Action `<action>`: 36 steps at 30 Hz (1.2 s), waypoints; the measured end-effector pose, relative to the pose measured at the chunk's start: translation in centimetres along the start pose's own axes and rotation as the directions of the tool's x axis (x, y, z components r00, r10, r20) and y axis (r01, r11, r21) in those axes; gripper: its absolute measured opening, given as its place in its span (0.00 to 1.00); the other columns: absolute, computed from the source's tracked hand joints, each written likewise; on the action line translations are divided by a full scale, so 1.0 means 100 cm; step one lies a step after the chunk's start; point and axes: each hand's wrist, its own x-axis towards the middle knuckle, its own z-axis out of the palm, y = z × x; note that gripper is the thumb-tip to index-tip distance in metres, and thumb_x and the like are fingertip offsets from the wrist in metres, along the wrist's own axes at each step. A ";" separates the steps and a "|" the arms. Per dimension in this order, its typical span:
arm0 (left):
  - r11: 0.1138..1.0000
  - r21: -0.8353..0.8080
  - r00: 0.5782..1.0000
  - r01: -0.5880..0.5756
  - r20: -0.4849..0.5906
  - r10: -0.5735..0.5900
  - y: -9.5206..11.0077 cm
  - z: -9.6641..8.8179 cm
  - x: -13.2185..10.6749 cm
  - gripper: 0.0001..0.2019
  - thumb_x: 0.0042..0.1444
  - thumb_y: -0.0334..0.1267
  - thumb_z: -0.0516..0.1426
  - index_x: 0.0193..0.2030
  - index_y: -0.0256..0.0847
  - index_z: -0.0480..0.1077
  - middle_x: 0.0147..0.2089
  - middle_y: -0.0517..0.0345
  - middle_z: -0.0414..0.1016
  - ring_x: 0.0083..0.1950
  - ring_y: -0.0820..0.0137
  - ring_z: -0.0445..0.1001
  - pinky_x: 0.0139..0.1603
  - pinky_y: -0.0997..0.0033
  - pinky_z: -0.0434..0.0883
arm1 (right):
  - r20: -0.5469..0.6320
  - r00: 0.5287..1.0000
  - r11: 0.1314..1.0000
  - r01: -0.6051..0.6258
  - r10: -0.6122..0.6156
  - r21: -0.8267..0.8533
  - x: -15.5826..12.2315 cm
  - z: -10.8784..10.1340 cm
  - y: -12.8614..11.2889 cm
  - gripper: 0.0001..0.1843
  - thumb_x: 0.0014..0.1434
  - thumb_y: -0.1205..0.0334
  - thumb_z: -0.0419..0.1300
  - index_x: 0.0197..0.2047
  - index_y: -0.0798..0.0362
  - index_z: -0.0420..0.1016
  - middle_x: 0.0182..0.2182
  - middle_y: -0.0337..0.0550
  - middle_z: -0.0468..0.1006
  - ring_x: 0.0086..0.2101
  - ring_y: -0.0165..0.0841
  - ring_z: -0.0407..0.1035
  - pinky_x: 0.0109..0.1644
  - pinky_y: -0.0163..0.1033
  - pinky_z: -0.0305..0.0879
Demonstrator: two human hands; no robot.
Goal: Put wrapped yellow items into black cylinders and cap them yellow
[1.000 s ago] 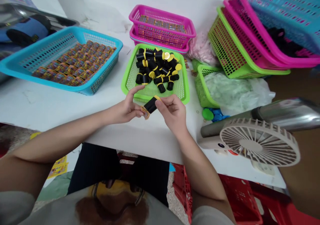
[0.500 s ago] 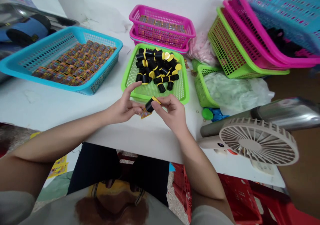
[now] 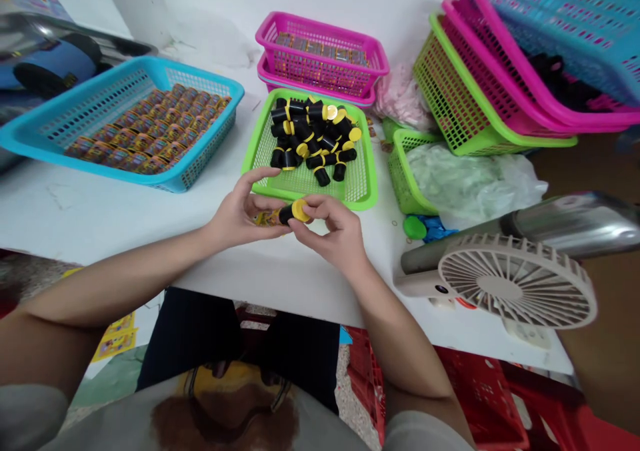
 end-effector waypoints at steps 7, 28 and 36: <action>0.933 0.353 0.996 -0.067 0.072 0.044 0.001 -0.005 -0.004 0.35 0.59 0.39 0.66 0.71 0.48 0.58 0.51 0.58 0.85 0.47 0.68 0.86 0.48 0.75 0.77 | 0.083 0.997 0.980 0.017 -0.001 -0.197 -0.002 0.005 -0.005 0.11 0.56 0.56 0.72 0.38 0.46 0.75 0.37 0.39 0.84 0.31 0.31 0.75 0.39 0.43 0.78; 0.799 0.501 0.943 -0.332 0.168 0.286 -0.012 -0.003 -0.003 0.34 0.69 0.39 0.57 0.78 0.45 0.49 0.47 0.55 0.83 0.39 0.73 0.81 0.43 0.77 0.75 | -0.035 0.999 0.889 -0.019 0.003 -0.458 -0.001 0.006 -0.007 0.21 0.52 0.41 0.74 0.30 0.47 0.73 0.23 0.35 0.77 0.22 0.28 0.68 0.28 0.37 0.67; 0.879 0.458 0.977 -0.132 -0.092 0.194 -0.004 0.001 -0.006 0.45 0.63 0.46 0.65 0.79 0.44 0.46 0.46 0.53 0.84 0.39 0.69 0.83 0.41 0.76 0.77 | 0.011 0.958 0.815 0.249 -0.286 -0.523 -0.004 -0.003 -0.006 0.14 0.71 0.50 0.55 0.42 0.46 0.79 0.35 0.43 0.83 0.35 0.36 0.78 0.41 0.44 0.75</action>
